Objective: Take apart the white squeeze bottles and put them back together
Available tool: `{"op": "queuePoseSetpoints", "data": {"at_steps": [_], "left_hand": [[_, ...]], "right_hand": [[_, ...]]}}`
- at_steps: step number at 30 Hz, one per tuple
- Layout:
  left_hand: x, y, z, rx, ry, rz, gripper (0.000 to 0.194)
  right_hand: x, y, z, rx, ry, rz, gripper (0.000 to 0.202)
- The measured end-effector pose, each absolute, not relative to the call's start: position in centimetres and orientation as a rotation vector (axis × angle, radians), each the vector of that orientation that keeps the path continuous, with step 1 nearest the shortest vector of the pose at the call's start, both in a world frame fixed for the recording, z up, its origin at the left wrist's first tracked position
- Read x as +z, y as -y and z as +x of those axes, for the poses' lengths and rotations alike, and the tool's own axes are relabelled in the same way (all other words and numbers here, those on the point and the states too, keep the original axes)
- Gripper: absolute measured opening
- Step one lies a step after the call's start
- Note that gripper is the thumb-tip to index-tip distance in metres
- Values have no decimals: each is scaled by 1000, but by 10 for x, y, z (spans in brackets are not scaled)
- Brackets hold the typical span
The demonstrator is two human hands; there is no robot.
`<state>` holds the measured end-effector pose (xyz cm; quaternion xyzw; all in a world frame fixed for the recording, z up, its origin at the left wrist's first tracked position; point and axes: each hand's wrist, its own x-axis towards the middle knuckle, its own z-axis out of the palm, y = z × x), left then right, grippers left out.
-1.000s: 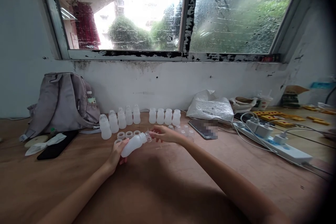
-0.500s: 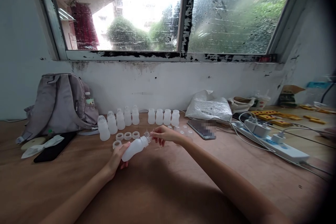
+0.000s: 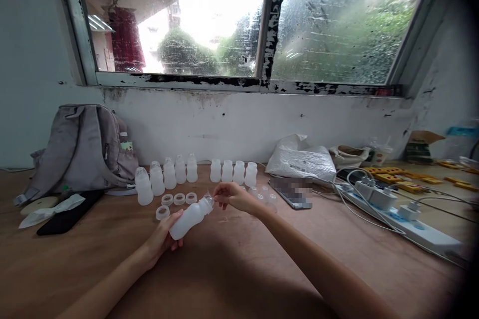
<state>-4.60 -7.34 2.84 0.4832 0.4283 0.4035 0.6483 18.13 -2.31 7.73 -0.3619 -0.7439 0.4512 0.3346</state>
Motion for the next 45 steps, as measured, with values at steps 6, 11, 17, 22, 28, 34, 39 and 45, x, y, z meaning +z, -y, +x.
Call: {"op": "queuePoseSetpoints", "data": {"at_steps": [6, 11, 17, 22, 28, 34, 39, 45], "left_hand": [[28, 70, -48, 828, -895, 974, 45], [33, 70, -52, 764, -842, 981, 46], [37, 71, -53, 730, -826, 990, 50], [27, 66, -55, 739, -824, 975, 49], [26, 66, -54, 902, -757, 963, 43], [20, 62, -54, 1072, -782, 981, 33], [16, 60, -55, 1168, -782, 1047, 35], [15, 61, -53, 1256, -903, 1249, 50]], "right_hand": [[84, 25, 179, 1102, 1890, -889, 24], [81, 24, 177, 1101, 1857, -811, 26], [79, 24, 176, 1115, 1843, -786, 28], [83, 27, 176, 1081, 1810, -792, 27], [86, 23, 182, 793, 1826, -952, 27], [65, 24, 175, 584, 2277, -1106, 10], [61, 32, 161, 469, 2444, -969, 18], [87, 9, 130, 316, 2314, -932, 29]]}}
